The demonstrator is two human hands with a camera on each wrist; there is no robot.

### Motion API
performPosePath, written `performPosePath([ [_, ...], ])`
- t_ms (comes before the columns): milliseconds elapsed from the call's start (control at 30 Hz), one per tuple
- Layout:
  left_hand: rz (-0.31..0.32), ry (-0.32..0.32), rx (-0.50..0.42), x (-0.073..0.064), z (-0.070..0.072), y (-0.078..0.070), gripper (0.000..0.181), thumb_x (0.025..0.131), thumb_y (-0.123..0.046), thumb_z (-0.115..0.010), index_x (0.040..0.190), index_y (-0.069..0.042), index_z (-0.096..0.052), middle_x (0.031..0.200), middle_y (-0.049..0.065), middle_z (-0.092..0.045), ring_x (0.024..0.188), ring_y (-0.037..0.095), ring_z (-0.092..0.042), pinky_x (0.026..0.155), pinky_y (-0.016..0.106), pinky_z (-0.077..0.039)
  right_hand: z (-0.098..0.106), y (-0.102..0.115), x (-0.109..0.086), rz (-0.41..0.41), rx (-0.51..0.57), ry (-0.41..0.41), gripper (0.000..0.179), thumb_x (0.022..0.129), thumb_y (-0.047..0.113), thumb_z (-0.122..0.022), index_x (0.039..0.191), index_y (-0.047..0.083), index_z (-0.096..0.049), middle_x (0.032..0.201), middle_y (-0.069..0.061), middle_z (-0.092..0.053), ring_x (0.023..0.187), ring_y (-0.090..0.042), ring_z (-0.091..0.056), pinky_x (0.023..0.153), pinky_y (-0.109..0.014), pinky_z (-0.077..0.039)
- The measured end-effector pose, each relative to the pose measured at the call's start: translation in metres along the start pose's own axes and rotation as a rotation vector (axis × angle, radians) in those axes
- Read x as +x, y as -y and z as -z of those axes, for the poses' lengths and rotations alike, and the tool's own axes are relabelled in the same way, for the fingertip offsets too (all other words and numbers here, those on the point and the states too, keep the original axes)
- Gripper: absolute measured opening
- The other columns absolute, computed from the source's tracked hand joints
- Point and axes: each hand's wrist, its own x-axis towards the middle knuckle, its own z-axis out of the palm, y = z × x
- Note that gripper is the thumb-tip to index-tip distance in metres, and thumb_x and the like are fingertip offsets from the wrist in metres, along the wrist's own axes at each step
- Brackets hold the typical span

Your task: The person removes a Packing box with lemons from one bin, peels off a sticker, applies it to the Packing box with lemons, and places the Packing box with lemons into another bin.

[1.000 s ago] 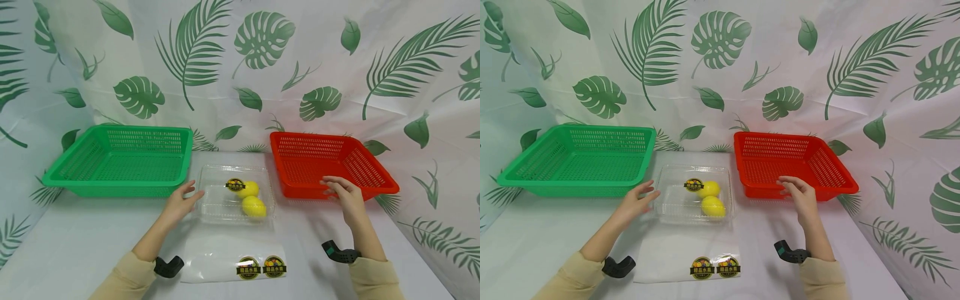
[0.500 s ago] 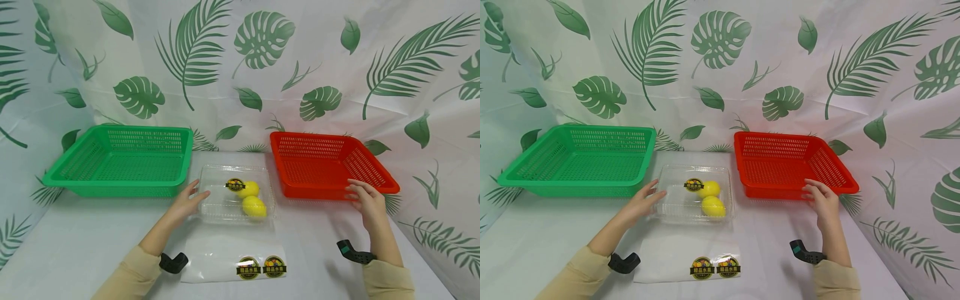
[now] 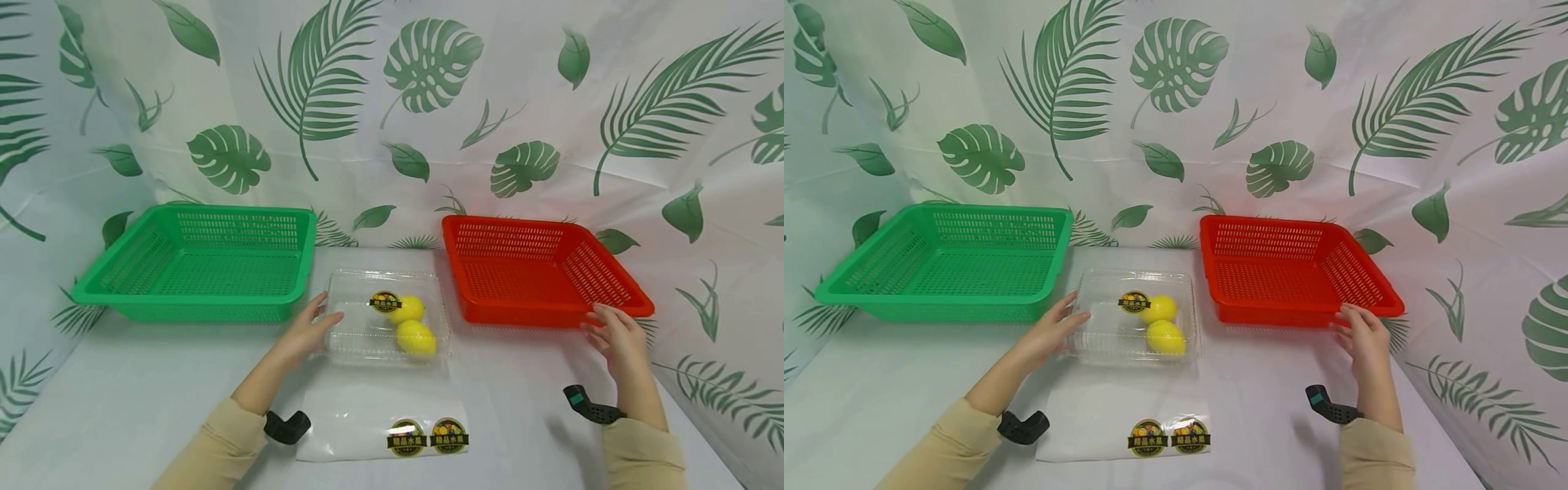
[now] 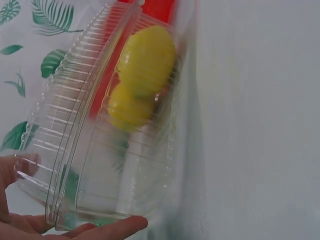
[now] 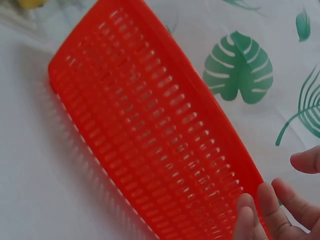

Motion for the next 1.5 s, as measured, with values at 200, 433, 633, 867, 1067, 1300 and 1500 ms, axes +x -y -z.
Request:
performPosePath([
  [200,0.005,-0.01,-0.067,0.0,-0.003,-0.001,0.064,0.094,-0.018,-0.05,0.147,-0.013,-0.014,0.148,0.022,-0.012,0.129,0.044,-0.022,0.081,0.055,-0.046,0.002,-0.002,0.0,-0.003,0.051,-0.045,0.047,0.081,0.038,-0.068,0.118,0.017,-0.049,0.096,0.002,-0.061,0.076,-0.016,-0.067,0.065,-0.03,-0.054],
  [433,-0.007,-0.029,-0.09,-0.001,-0.006,-0.003,0.062,0.094,-0.016,-0.05,0.146,-0.013,-0.017,0.148,0.02,-0.015,0.128,0.044,-0.025,0.084,0.063,-0.04,0.006,-0.003,0.009,-0.034,0.13,-0.125,0.053,0.075,0.036,-0.074,0.118,0.021,-0.045,0.103,-0.001,-0.053,0.074,-0.019,-0.068,0.063,-0.033,-0.054],
  [633,-0.008,-0.029,-0.09,-0.002,-0.007,-0.005,0.061,0.093,-0.015,-0.05,0.146,-0.013,-0.019,0.148,0.019,-0.016,0.129,0.044,-0.024,0.087,0.066,-0.034,0.0,-0.002,0.007,-0.036,0.167,-0.172,0.057,0.071,0.032,-0.078,0.115,0.021,-0.043,0.109,0.0,-0.044,0.079,-0.019,-0.067,0.067,-0.033,-0.054],
  [867,-0.021,-0.015,-0.069,-0.008,-0.006,-0.011,0.062,0.094,-0.016,-0.05,0.146,-0.013,-0.018,0.148,0.018,-0.016,0.13,0.043,-0.023,0.089,0.065,-0.033,-0.046,0.036,-0.043,-0.17,0.266,-0.22,0.048,0.077,0.02,-0.074,0.107,0.021,-0.037,0.108,0.004,-0.038,0.071,-0.019,-0.067,0.066,-0.033,-0.054],
  [1067,-0.027,-0.031,-0.078,-0.014,-0.005,-0.021,0.061,0.094,-0.016,-0.05,0.146,-0.015,-0.02,0.148,0.018,-0.017,0.13,0.042,-0.023,0.089,0.063,-0.035,-0.015,0.002,0.001,-0.153,0.311,-0.213,0.059,0.072,0.025,-0.078,0.114,0.026,-0.037,0.109,0.001,-0.041,0.08,-0.021,-0.066,0.073,-0.036,-0.053],
  [1300,-0.028,-0.029,-0.091,-0.02,-0.002,-0.037,0.06,0.094,-0.016,-0.05,0.146,-0.015,-0.02,0.149,0.017,-0.017,0.13,0.041,-0.023,0.088,0.063,-0.036,-0.024,0.013,0.0,-0.241,0.371,-0.195,0.055,0.076,0.027,-0.074,0.117,0.03,-0.039,0.106,0.004,-0.044,0.092,-0.017,-0.059,0.08,-0.037,-0.051],
  [1500,-0.015,-0.005,-0.101,-0.024,-0.001,-0.052,0.061,0.095,-0.016,-0.048,0.147,-0.015,-0.017,0.149,0.017,-0.015,0.13,0.043,-0.023,0.091,0.06,-0.036,-0.022,0.007,0.007,-0.218,0.496,-0.148,0.071,0.077,0.025,-0.074,0.131,0.036,-0.03,0.127,0.009,-0.036,0.117,-0.015,-0.042,0.085,-0.039,-0.049],
])
